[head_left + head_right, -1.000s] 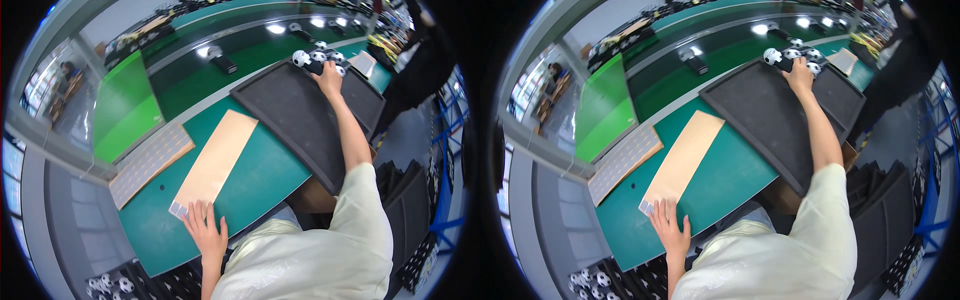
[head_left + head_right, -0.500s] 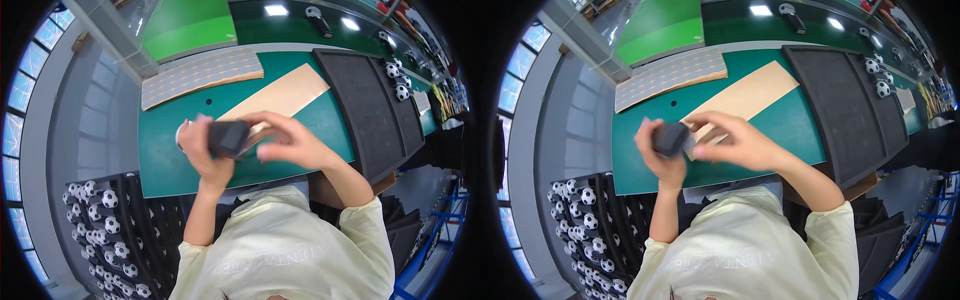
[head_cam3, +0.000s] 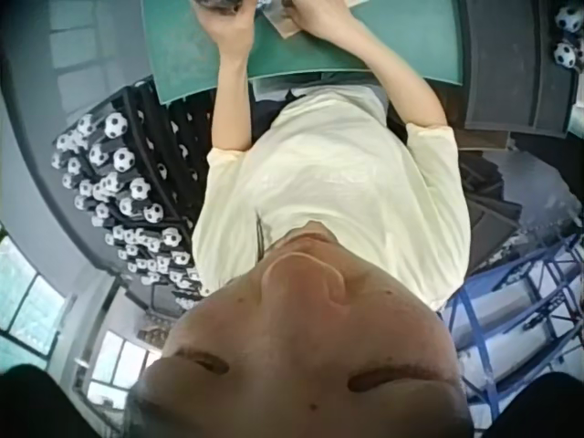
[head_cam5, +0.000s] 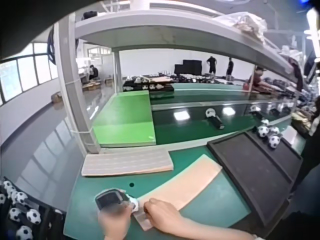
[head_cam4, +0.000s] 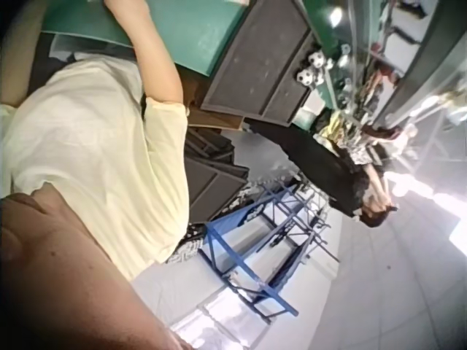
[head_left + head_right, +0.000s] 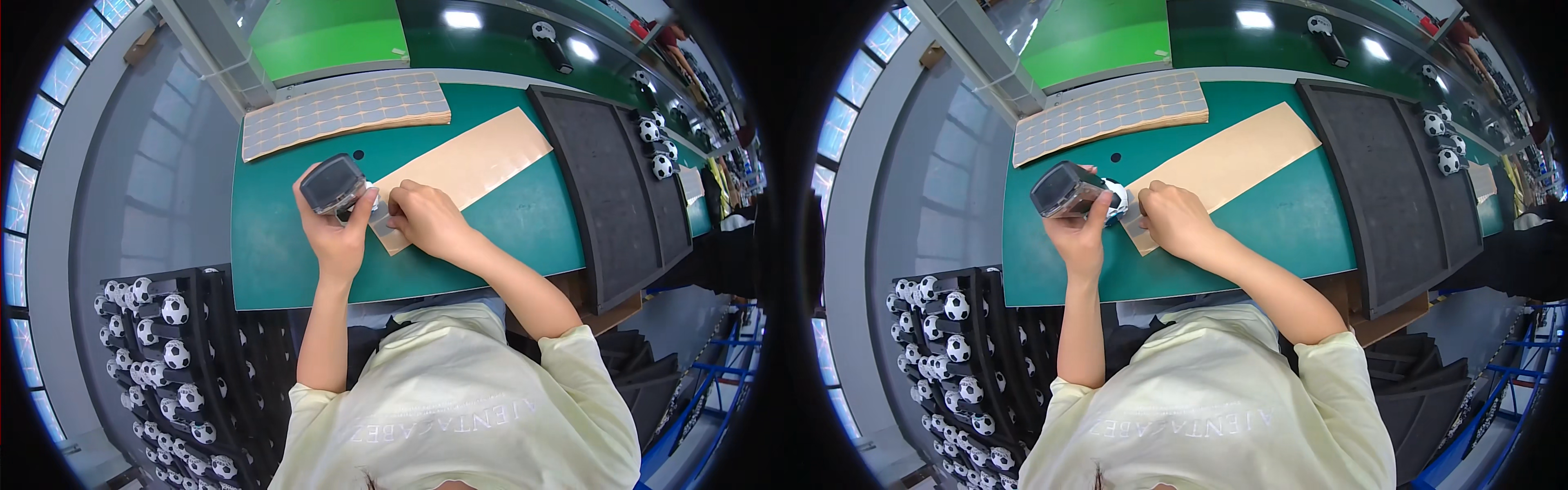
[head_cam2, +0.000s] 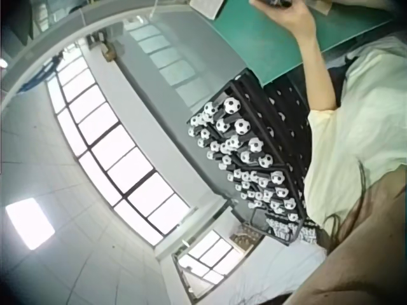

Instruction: The person attaches adhesive pads to soccer-ball-shaped handheld fans by peeling pads from a sheet and sticking them onto the bottoms of the fans, then sets them onto a conveyor belt. The person then moves trays filled with fans from a cart onto the table to attach pads to more fans.

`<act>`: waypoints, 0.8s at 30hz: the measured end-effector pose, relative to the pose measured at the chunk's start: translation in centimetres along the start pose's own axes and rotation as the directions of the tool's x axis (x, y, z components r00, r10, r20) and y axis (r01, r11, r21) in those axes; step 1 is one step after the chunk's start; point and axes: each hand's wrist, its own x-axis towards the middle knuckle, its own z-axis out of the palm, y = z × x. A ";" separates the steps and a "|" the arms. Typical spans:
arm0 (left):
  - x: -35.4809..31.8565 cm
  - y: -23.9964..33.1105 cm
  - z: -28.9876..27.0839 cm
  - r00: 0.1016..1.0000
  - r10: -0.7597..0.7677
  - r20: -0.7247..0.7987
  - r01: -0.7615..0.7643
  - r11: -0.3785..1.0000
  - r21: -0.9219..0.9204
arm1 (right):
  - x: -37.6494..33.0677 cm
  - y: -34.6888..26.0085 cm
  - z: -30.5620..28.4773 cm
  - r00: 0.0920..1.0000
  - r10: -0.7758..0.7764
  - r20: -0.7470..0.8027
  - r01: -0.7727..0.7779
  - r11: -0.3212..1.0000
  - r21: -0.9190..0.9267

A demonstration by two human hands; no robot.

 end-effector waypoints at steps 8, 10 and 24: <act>0.2 2.4 0.7 0.986 0.143 0.088 -0.159 0.960 0.229 | 1.3 0.1 -0.7 0.987 0.043 0.157 -0.047 0.999 0.023; 0.1 3.0 1.1 0.996 0.074 0.044 -0.080 0.982 0.171 | 1.2 0.1 -0.9 0.990 0.043 0.138 -0.047 0.999 0.026; -0.7 3.3 1.2 0.921 0.101 0.376 -0.231 0.920 0.318 | -4.0 -7.0 -10.1 0.995 0.037 -0.093 0.049 0.638 0.769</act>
